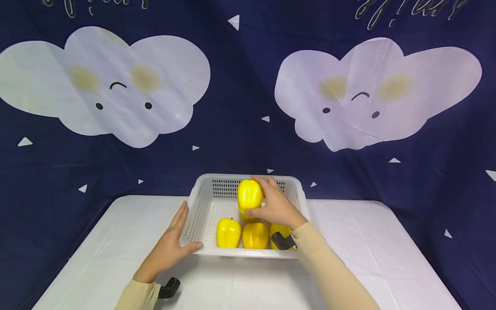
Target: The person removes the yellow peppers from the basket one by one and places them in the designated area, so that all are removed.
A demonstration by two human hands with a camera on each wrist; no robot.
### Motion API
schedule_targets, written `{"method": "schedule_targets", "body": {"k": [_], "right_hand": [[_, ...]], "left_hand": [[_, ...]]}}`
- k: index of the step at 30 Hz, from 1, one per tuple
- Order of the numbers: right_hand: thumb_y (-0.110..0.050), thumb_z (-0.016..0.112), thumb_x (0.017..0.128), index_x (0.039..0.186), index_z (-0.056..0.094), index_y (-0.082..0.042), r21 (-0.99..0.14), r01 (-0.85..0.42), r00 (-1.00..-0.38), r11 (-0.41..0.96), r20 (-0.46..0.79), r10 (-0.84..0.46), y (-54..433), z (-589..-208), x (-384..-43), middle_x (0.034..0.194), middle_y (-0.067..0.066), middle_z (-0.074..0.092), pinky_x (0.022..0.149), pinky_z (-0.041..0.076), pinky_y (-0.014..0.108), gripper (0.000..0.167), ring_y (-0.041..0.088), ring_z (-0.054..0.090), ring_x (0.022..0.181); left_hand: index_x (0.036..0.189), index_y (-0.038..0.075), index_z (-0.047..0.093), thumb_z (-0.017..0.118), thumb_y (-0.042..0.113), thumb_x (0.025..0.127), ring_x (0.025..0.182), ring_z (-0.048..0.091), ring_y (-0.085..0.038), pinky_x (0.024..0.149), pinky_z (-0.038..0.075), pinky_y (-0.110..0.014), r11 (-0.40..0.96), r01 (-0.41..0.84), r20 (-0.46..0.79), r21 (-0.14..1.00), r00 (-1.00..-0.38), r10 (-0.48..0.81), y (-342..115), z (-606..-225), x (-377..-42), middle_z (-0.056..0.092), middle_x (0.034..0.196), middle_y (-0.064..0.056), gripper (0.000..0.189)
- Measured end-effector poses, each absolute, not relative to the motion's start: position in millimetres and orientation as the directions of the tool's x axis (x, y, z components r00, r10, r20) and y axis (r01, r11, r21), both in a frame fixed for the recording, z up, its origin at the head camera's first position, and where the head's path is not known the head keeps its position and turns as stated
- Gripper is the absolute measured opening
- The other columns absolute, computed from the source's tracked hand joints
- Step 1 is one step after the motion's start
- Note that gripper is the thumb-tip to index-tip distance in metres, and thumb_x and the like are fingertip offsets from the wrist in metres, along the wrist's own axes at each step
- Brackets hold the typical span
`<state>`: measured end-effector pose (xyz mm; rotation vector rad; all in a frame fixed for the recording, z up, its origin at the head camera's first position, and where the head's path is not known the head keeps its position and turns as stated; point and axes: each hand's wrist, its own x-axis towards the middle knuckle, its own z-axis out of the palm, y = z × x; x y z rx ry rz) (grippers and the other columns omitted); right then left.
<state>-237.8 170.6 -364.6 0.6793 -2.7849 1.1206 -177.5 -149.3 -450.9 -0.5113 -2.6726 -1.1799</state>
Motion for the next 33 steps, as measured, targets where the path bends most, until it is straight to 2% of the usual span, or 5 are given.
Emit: {"method": "schedule_targets", "body": {"k": [13, 23, 33], "right_hand": [[-0.034, 0.090, 0.073, 0.154, 0.038, -0.014, -0.620, -0.434, -0.900, 0.654, 0.268, -0.343, 198.8, -366.7, -231.0, 0.148, 0.012, 0.040, 0.100, 0.050, 0.051, 0.098, 0.031, 0.056, 0.120], [-0.028, 0.090, 0.074, 0.153, 0.038, -0.013, -0.630, -0.411, -0.912, 0.660, 0.268, -0.312, 220.0, -367.5, -227.1, 0.150, 0.014, 0.038, 0.102, 0.047, 0.056, 0.096, 0.034, 0.052, 0.125], [-0.019, 0.090, 0.074, 0.154, 0.035, -0.008, -0.635, -0.393, -0.920, 0.665, 0.276, -0.280, 240.8, -368.0, -223.6, 0.147, 0.017, 0.039, 0.103, 0.046, 0.056, 0.097, 0.036, 0.048, 0.127]], "left_hand": [[0.158, -0.006, 0.015, 0.081, 0.044, 0.081, 0.150, 0.018, -0.041, 0.112, 0.029, -0.063, 0.619, 0.384, 0.297, 0.685, -0.923, 0.244, -150.8, -450.5, -178.3, 0.002, 0.169, -0.011, 0.113], [0.158, -0.005, 0.015, 0.078, 0.053, 0.081, 0.150, 0.017, -0.039, 0.113, 0.028, -0.061, 0.621, 0.377, 0.290, 0.687, -0.926, 0.242, -149.7, -450.6, -177.6, 0.002, 0.169, -0.010, 0.115], [0.158, -0.004, 0.015, 0.080, 0.046, 0.082, 0.151, 0.016, -0.039, 0.114, 0.026, -0.061, 0.616, 0.370, 0.285, 0.695, -0.929, 0.235, -149.1, -451.4, -178.2, 0.002, 0.169, -0.010, 0.113]]}}
